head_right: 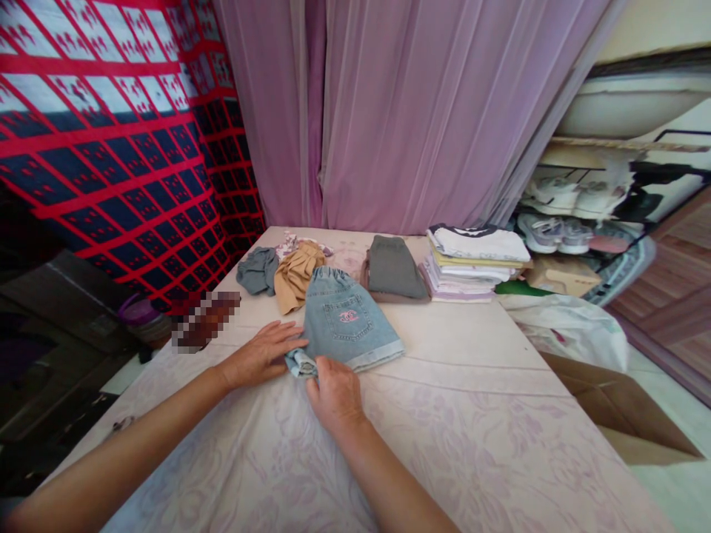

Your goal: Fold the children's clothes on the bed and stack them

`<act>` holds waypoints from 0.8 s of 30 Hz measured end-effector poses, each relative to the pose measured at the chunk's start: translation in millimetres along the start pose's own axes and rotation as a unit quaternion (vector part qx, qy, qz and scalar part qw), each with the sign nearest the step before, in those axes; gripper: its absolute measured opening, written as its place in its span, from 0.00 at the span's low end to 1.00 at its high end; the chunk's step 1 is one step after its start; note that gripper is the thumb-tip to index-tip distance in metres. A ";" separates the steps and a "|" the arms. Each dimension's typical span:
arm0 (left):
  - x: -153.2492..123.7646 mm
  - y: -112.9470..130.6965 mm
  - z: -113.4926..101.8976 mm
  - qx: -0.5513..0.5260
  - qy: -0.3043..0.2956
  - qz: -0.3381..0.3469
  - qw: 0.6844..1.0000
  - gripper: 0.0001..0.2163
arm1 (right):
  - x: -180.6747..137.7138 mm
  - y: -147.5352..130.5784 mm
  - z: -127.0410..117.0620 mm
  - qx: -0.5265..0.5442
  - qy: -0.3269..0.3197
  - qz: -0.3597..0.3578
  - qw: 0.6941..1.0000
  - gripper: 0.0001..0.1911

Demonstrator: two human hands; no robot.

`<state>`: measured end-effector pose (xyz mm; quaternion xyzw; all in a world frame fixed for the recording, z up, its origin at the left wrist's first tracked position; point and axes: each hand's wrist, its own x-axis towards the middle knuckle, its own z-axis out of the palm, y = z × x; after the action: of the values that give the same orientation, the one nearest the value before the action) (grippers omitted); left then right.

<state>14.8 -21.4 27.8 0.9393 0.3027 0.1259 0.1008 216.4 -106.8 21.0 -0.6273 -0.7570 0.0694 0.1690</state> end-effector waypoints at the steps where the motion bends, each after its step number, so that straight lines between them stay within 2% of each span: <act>1: 6.2 -4.6 3.4 0.003 -0.004 -0.006 1.000 0.23 | -1.0 1.3 1.6 0.009 0.007 0.008 1.000 0.09; 4: 26.6 -15.5 8.4 -0.011 -0.020 -0.009 1.000 0.16 | -1.8 3.3 3.8 0.034 0.033 0.016 0.999 0.07; 6: 37.0 -20.4 4.7 -0.024 -0.036 -0.005 0.999 0.11 | -0.7 3.4 1.9 0.049 0.062 0.014 0.997 0.05; 8: 43.4 -22.8 -3.9 -0.034 -0.058 0.003 0.998 0.11 | 1.3 3.5 -2.2 0.062 0.078 0.017 0.995 0.05; 13: 57.9 -18.9 -21.2 -0.021 -0.087 0.028 0.996 0.11 | 10.4 11.4 -12.7 0.103 0.033 0.114 0.988 0.05; 17: 78.6 -17.2 -12.2 0.013 -0.068 0.021 0.997 0.15 | 19.5 24.6 -16.0 0.170 0.051 0.179 0.968 0.06; 24: 95.3 -18.8 11.0 0.031 -0.040 -0.018 0.999 0.18 | 29.4 50.9 -7.9 0.277 0.022 0.197 0.940 0.11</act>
<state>82.6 48.9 29.1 0.9408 0.3187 0.0775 0.0861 261.6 -68.7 17.2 -0.6939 -0.5647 0.2945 0.3361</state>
